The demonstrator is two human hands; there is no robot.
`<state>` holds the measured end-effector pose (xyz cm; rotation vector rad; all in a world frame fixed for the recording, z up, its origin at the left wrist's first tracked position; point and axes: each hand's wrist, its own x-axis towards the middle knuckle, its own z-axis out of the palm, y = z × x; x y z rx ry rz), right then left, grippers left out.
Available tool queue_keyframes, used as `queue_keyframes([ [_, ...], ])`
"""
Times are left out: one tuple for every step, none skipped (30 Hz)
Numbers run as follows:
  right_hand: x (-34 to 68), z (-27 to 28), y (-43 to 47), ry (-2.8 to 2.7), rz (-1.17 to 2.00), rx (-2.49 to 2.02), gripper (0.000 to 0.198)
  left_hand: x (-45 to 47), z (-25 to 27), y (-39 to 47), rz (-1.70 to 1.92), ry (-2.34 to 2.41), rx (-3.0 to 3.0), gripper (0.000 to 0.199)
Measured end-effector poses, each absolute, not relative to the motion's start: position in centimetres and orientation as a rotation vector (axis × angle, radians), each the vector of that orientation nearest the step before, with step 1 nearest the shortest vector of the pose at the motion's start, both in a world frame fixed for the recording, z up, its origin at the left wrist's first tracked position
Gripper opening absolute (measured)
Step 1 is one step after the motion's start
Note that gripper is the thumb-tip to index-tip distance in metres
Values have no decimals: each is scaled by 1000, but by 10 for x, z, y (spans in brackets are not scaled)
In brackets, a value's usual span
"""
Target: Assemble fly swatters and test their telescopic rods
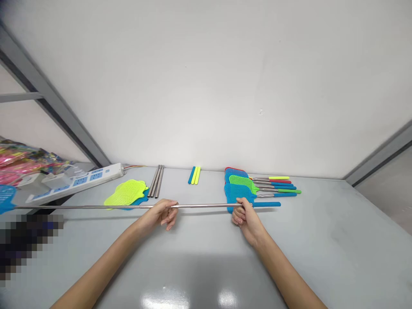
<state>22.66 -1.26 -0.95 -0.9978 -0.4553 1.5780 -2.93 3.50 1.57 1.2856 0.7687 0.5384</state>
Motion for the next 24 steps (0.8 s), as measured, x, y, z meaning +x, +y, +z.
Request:
queue_keyframes([
  [227,-10,-13,-450,1572,-1001,44,-28,16,35,539,769,1285,42],
  [227,-11,-12,-446,1566,-1003,44,-28,15,34,539,770,1284,42],
  [226,-11,-12,-443,1565,-1004,44,-27,15,34,538,771,1282,42],
  [226,-12,-13,-442,1565,-1004,44,-27,15,34,537,772,1280,41],
  [226,-12,-13,-443,1566,-1005,44,-27,15,34,537,772,1277,40],
  [226,-13,-13,-444,1564,-1007,44,-27,14,34,537,773,1273,40],
  [226,-13,-13,-445,1564,-1009,44,-26,14,34,539,773,1270,39],
  [227,-13,-13,-447,1564,-1009,44,-26,13,34,540,773,1265,39],
  [227,-14,-13,-447,1565,-1008,44,-26,13,34,540,772,1261,39],
  [227,-14,-13,-446,1565,-1006,44,-26,12,34,539,770,1257,39],
  [227,-15,-13,-444,1565,-1004,44,-25,12,34,538,768,1252,39],
  [228,-16,-12,-441,1564,-1003,43,-25,11,34,536,765,1248,39],
  [228,-16,-12,-436,1562,-1005,43,-25,10,33,534,764,1243,39],
  [228,-17,-12,-431,1559,-1008,43,-24,10,33,533,762,1238,39],
  [228,-17,-11,-427,1556,-1012,43,-24,9,33,532,761,1232,39],
  [228,-17,-11,-424,1557,-1015,43,-24,8,33,532,761,1226,39],
  [228,-18,-11,-421,1559,-1017,44,-24,7,33,532,760,1222,39],
  [228,-18,-11,-418,1560,-1019,44,-23,6,33,532,759,1218,39],
  [227,-17,-11,-413,1559,-1020,44,-23,5,33,532,758,1215,38],
  [227,-17,-10,-407,1554,-1023,44,-23,5,33,531,756,1213,38],
  [227,-17,-10,-401,1545,-1027,44,-23,4,33,528,755,1212,38],
  [227,-17,-10,-393,1533,-1032,44,-23,4,33,525,753,1211,38],
  [227,-17,-10,-385,1519,-1038,44,-23,4,33,522,752,1210,39],
  [227,-17,-10,-378,1507,-1044,44,-23,4,33,519,750,1209,39],
])
